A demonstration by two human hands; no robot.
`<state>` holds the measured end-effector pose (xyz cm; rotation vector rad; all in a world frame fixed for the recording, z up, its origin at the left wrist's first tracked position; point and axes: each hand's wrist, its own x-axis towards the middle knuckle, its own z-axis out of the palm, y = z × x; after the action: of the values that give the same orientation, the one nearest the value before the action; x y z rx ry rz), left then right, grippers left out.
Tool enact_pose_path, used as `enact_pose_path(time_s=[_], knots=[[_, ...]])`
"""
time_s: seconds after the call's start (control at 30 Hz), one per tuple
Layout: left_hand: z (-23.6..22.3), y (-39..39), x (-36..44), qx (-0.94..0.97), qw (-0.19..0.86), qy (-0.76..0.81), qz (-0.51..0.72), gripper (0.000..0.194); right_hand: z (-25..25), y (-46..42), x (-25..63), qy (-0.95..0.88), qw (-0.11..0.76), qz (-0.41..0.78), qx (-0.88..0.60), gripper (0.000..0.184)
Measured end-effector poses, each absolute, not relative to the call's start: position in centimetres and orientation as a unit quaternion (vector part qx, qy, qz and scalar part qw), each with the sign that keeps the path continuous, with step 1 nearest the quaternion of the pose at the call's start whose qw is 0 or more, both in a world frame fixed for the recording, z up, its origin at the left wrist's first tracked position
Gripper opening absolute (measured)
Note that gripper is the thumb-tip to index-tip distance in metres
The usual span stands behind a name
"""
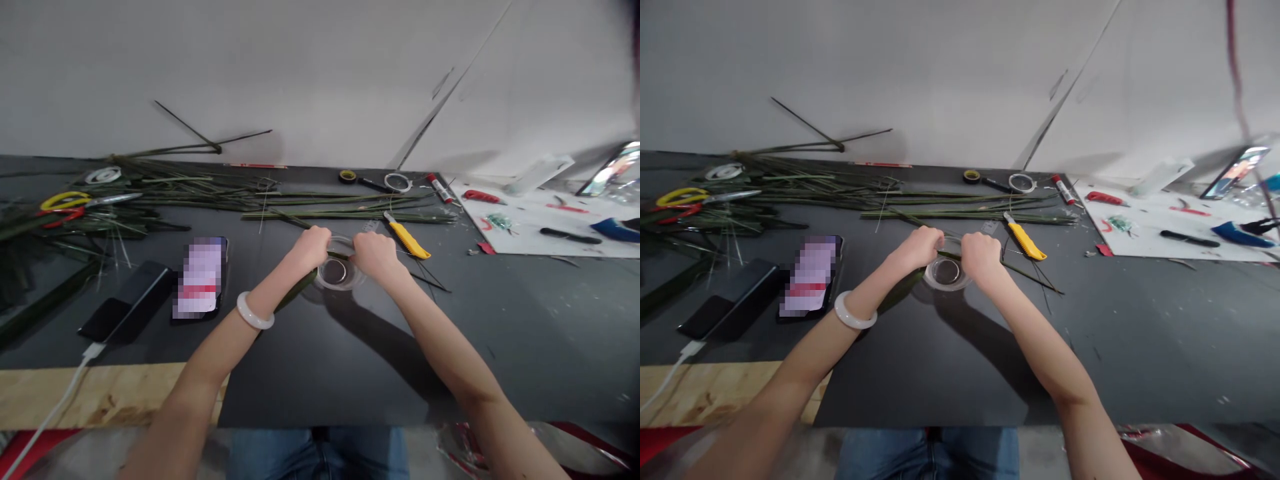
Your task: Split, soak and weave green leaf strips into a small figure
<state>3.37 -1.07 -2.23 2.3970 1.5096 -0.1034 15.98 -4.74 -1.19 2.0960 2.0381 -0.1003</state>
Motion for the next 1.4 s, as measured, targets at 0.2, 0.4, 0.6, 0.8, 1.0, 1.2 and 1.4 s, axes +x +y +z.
enact_pose_path(time_s=[0.2,0.4,0.6,0.8,1.0,1.2,1.4], knots=[[-2.1,-1.3,3.5,0.835,0.146,0.529,-0.034,0.025,-2.1,-4.3,15.0,0.681,0.091,-0.031,0.726,0.021],[-2.7,-1.0,3.7,0.834,0.125,0.537,-0.018,0.016,-2.9,-4.3,14.4,0.665,0.065,-0.015,0.743,0.029],[-3.0,-0.8,3.7,0.838,0.127,0.529,-0.028,0.025,-1.5,-4.9,15.3,0.684,0.087,-0.024,0.724,0.031],[-1.8,-1.6,3.5,0.840,0.138,0.521,-0.051,0.033,-1.4,-4.1,16.6,0.694,0.089,-0.041,0.713,0.030],[-1.6,-1.6,3.6,0.842,0.138,0.520,-0.047,0.030,-2.9,-3.5,16.0,0.688,0.076,-0.027,0.721,0.035],[-2.1,-1.3,3.8,0.834,0.128,0.536,-0.030,0.017,-3.2,-3.5,15.8,0.679,0.070,-0.025,0.731,0.039],[-2.6,-1.1,3.7,0.833,0.124,0.539,-0.026,0.020,-2.1,-3.3,16.9,0.687,0.094,-0.072,0.716,0.040]])
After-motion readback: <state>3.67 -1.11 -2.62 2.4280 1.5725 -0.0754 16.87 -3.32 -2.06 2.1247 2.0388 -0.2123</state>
